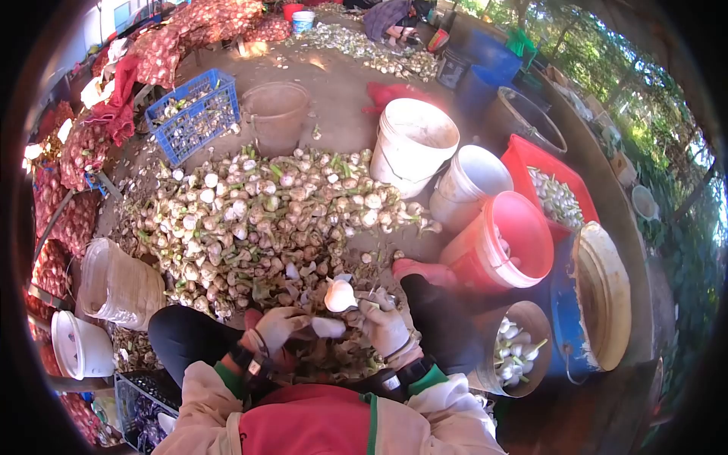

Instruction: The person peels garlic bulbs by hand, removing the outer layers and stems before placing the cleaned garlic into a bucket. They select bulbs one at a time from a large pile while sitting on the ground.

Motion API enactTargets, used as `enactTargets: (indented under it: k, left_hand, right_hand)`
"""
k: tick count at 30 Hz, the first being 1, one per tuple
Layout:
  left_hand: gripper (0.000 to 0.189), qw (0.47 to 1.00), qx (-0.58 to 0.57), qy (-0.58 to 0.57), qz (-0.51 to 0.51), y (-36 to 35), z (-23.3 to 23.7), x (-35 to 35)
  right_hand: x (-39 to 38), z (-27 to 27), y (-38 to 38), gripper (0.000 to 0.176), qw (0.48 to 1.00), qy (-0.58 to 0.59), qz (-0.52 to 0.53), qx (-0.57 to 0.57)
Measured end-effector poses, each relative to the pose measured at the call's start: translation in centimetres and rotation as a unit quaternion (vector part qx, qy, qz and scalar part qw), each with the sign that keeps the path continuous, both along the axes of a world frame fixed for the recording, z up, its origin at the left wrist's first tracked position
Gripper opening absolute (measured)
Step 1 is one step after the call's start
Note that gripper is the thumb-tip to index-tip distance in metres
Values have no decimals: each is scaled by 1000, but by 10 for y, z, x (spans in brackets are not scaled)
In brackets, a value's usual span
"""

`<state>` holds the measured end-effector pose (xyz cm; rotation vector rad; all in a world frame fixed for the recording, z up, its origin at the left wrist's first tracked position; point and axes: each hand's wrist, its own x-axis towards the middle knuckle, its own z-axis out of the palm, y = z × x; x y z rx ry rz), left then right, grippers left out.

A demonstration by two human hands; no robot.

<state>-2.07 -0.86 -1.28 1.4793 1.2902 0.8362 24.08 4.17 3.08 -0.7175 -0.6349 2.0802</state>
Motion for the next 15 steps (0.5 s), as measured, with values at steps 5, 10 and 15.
enactTargets:
  k: [5, 10, 15]
  left_hand:
    - [35, 820, -174, -529, 135, 15, 56, 56]
    - [27, 891, -233, -365, 133, 28, 32, 60]
    - [32, 872, -199, -445, 49, 37, 75, 53]
  right_hand:
    - [6, -21, 4, 37, 981, 107, 99, -131]
    - [22, -38, 16, 40, 986, 35, 111, -116]
    - [45, -105, 53, 27, 974, -194, -14, -114]
